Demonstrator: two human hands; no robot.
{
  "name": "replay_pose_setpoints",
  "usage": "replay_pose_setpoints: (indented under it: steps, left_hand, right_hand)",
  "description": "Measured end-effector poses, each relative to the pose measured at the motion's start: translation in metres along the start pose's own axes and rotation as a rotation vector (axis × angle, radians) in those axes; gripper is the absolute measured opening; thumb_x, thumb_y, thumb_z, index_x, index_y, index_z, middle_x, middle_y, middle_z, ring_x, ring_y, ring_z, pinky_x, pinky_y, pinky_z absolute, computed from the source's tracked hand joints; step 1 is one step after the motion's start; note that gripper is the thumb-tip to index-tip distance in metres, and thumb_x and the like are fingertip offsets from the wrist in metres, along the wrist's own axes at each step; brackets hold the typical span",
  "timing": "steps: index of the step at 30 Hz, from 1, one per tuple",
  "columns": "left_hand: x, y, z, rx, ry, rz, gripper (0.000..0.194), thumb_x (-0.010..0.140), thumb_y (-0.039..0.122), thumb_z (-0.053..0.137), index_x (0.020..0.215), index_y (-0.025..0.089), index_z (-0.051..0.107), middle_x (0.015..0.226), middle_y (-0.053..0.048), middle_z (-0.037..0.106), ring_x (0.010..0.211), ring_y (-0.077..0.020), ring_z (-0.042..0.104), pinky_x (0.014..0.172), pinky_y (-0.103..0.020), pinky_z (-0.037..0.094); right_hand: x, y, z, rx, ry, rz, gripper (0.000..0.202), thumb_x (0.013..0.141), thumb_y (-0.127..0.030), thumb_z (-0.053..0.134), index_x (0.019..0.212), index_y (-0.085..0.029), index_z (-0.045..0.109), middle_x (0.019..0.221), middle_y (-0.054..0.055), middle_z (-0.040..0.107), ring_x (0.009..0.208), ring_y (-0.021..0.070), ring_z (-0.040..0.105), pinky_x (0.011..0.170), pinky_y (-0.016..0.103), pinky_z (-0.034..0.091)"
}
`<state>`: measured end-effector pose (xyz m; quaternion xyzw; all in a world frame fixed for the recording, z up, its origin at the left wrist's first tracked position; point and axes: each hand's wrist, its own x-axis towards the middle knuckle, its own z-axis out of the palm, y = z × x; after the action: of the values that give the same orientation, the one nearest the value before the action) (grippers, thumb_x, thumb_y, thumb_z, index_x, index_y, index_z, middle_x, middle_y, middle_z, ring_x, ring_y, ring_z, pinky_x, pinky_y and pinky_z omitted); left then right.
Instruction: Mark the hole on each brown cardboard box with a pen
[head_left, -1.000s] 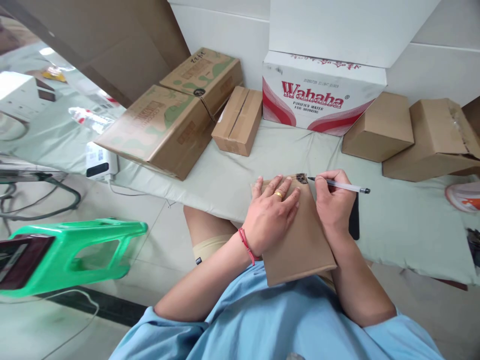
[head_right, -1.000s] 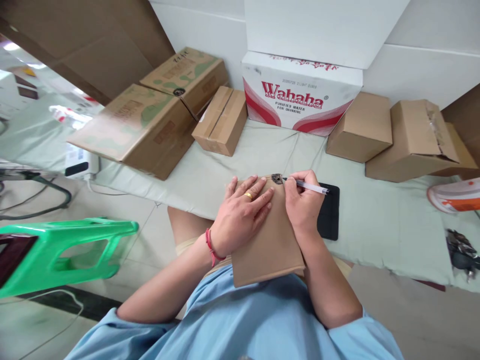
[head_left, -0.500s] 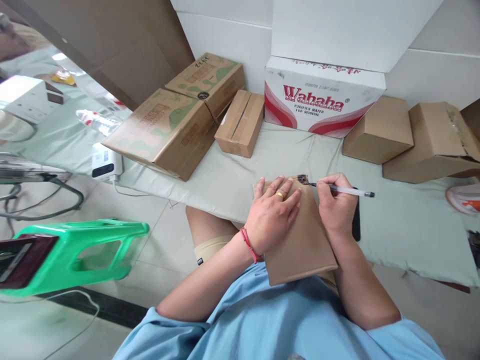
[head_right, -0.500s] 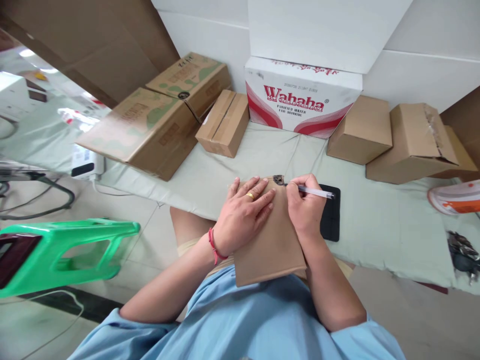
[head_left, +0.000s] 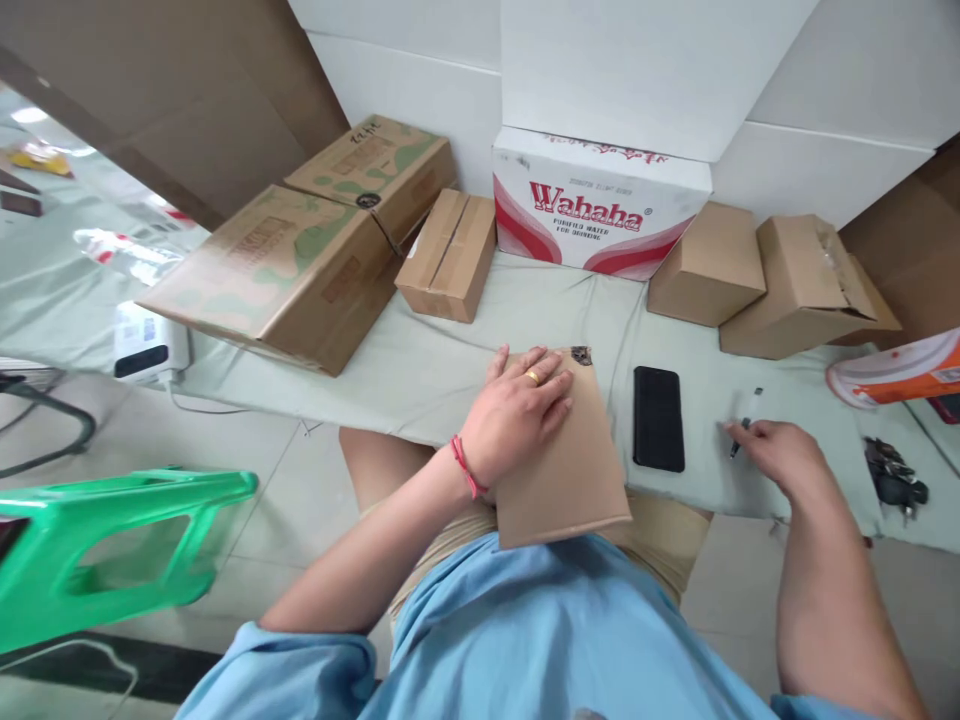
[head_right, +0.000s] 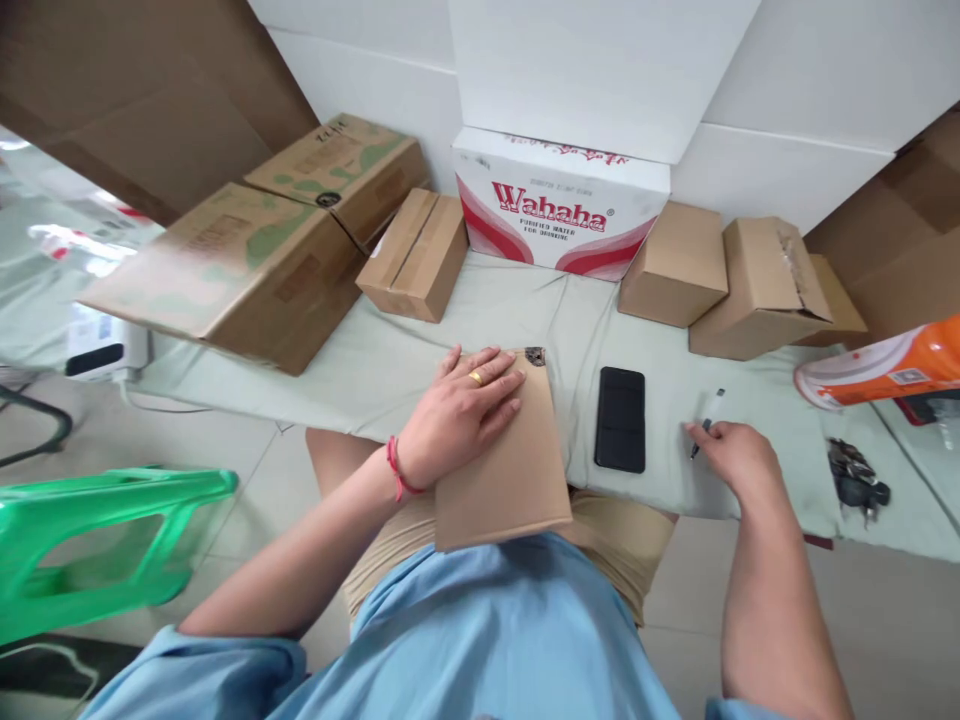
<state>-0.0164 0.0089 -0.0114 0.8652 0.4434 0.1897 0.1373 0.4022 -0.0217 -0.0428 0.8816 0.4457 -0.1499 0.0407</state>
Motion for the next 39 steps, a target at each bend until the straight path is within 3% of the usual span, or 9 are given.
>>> replay_pose_setpoints:
  steps: [2, 5, 10, 14, 19, 25, 30, 34, 39]
  left_hand:
    - [0.016, -0.013, -0.002, -0.012, -0.013, 0.069, 0.034, 0.11, 0.032, 0.058, 0.136, 0.019, 0.076, 0.155, -0.017, 0.068, 0.155, -0.0411, 0.053, 0.129, -0.076, 0.033]
    - [0.032, -0.024, -0.009, 0.034, 0.066, 0.105, 0.028, 0.107, 0.029, 0.062, 0.125, 0.017, 0.08, 0.151, -0.019, 0.07, 0.159, -0.042, 0.047, 0.13, -0.071, 0.035]
    - [0.003, 0.003, -0.023, -0.012, 0.127, 0.206, 0.032, 0.11, 0.037, 0.059, 0.123, 0.017, 0.079, 0.144, -0.018, 0.074, 0.153, -0.0381, 0.055, 0.129, -0.063, 0.04]
    - [-0.048, 0.031, -0.019, -0.081, -0.021, 0.246, 0.049, 0.105, 0.058, 0.066, 0.134, 0.02, 0.076, 0.154, -0.015, 0.07, 0.159, -0.0396, 0.048, 0.138, -0.067, 0.019]
    - [-0.074, 0.038, -0.003, -0.037, -0.051, 0.195, 0.042, 0.108, 0.04, 0.067, 0.147, 0.026, 0.068, 0.165, -0.007, 0.062, 0.161, -0.033, 0.048, 0.142, -0.061, 0.001]
    - [-0.068, 0.034, 0.002, -0.047, -0.023, 0.187, 0.044, 0.106, 0.042, 0.07, 0.147, 0.025, 0.068, 0.163, -0.008, 0.064, 0.159, -0.0339, 0.05, 0.141, -0.063, 0.002]
    - [-0.068, 0.034, 0.003, -0.041, -0.025, 0.193, 0.045, 0.106, 0.042, 0.07, 0.147, 0.025, 0.068, 0.162, -0.01, 0.064, 0.159, -0.0341, 0.051, 0.141, -0.065, 0.006]
    - [-0.069, 0.035, 0.003, -0.032, -0.02, 0.188, 0.046, 0.106, 0.042, 0.069, 0.148, 0.025, 0.068, 0.161, -0.01, 0.065, 0.158, -0.0342, 0.051, 0.141, -0.066, 0.007]
    - [-0.066, 0.036, 0.002, -0.018, -0.039, 0.184, 0.051, 0.107, 0.042, 0.066, 0.155, 0.027, 0.064, 0.161, -0.011, 0.065, 0.157, -0.0364, 0.052, 0.14, -0.067, 0.008]
  right_hand:
    - [-0.01, -0.001, 0.013, -0.031, 0.056, 0.015, 0.036, 0.091, -0.051, 0.067, 0.098, -0.018, 0.078, 0.086, 0.017, 0.075, 0.084, 0.0364, 0.07, 0.071, 0.042, 0.048]
    - [-0.04, -0.024, 0.039, -0.014, 0.136, -0.102, 0.061, 0.104, -0.057, 0.05, 0.138, -0.01, 0.067, 0.123, 0.026, 0.072, 0.109, 0.0384, 0.07, 0.087, 0.046, 0.053]
    - [-0.084, -0.076, 0.072, -0.013, 0.165, -0.266, 0.083, 0.094, -0.078, 0.064, 0.137, -0.006, 0.065, 0.125, 0.026, 0.065, 0.122, 0.0434, 0.059, 0.098, 0.05, 0.051]
    - [-0.09, -0.097, 0.077, 0.001, 0.219, -0.231, 0.083, 0.089, -0.071, 0.074, 0.138, -0.004, 0.061, 0.128, 0.029, 0.062, 0.122, 0.0449, 0.057, 0.098, 0.052, 0.051]
    - [-0.088, -0.101, 0.079, 0.052, 0.251, -0.203, 0.076, 0.088, -0.059, 0.077, 0.136, -0.002, 0.061, 0.126, 0.029, 0.061, 0.121, 0.0463, 0.057, 0.104, 0.056, 0.049]
    - [-0.082, -0.093, 0.068, 0.227, 0.181, -0.158, 0.09, 0.08, -0.059, 0.08, 0.149, -0.007, 0.054, 0.138, 0.025, 0.053, 0.111, 0.0391, 0.067, 0.099, 0.05, 0.054]
    - [-0.079, -0.099, 0.059, 0.5, 0.106, -0.141, 0.09, 0.07, -0.063, 0.08, 0.138, -0.008, 0.062, 0.139, 0.026, 0.06, 0.128, 0.0406, 0.064, 0.113, 0.051, 0.051]
    - [-0.105, -0.118, 0.047, 0.685, 0.278, -0.286, 0.085, 0.068, -0.066, 0.079, 0.134, -0.016, 0.062, 0.137, 0.02, 0.063, 0.128, 0.0391, 0.064, 0.115, 0.057, 0.051]
    - [-0.151, -0.148, 0.025, 0.709, 0.523, -0.581, 0.073, 0.079, -0.059, 0.081, 0.138, -0.021, 0.058, 0.131, 0.016, 0.063, 0.125, 0.0363, 0.065, 0.108, 0.057, 0.057]
